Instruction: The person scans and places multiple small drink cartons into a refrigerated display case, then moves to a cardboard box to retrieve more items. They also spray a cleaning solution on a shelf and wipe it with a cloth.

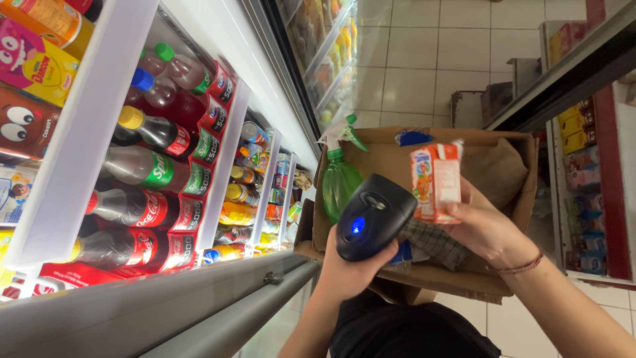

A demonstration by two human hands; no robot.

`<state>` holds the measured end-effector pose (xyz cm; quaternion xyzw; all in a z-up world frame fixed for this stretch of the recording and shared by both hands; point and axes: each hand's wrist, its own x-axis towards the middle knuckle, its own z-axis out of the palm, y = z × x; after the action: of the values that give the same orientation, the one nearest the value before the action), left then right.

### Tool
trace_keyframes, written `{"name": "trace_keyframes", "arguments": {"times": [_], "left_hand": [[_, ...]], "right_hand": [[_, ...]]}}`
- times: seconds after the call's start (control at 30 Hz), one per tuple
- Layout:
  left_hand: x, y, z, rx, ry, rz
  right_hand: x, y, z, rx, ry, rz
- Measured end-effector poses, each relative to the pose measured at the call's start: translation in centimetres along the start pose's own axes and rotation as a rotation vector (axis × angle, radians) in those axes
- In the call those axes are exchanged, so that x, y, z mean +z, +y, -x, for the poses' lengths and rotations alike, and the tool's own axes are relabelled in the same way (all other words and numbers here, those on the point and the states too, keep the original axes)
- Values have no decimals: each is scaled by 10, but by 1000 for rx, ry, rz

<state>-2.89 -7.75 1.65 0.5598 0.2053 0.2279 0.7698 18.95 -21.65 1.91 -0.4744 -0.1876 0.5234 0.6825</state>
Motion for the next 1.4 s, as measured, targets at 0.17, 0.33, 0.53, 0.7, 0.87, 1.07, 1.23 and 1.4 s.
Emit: {"name": "trace_keyframes", "arguments": {"times": [0.17, 0.33, 0.53, 0.7, 0.87, 1.07, 1.23, 1.4], "left_hand": [[10, -9, 21, 335, 60, -299], [6, -14, 24, 248, 45, -273], [2, 3, 15, 235, -3, -212], [-13, 45, 4, 235, -244, -362], [-6, 72, 8, 283, -287, -455], [4, 66, 17, 257, -303, -559], [28, 31, 39, 58, -65, -306], [29, -7, 55, -19, 50, -221]], "right_hand": [[7, 2, 3, -40, -49, -121], [15, -11, 4, -49, -41, -209], [14, -25, 9, -22, -171, -199], [1, -17, 8, 0, -208, -303], [-4, -11, 7, 6, -136, -188], [11, -13, 8, -46, -3, -223], [17, -9, 7, -241, 41, -301], [12, -9, 4, -294, 38, -229]]}}
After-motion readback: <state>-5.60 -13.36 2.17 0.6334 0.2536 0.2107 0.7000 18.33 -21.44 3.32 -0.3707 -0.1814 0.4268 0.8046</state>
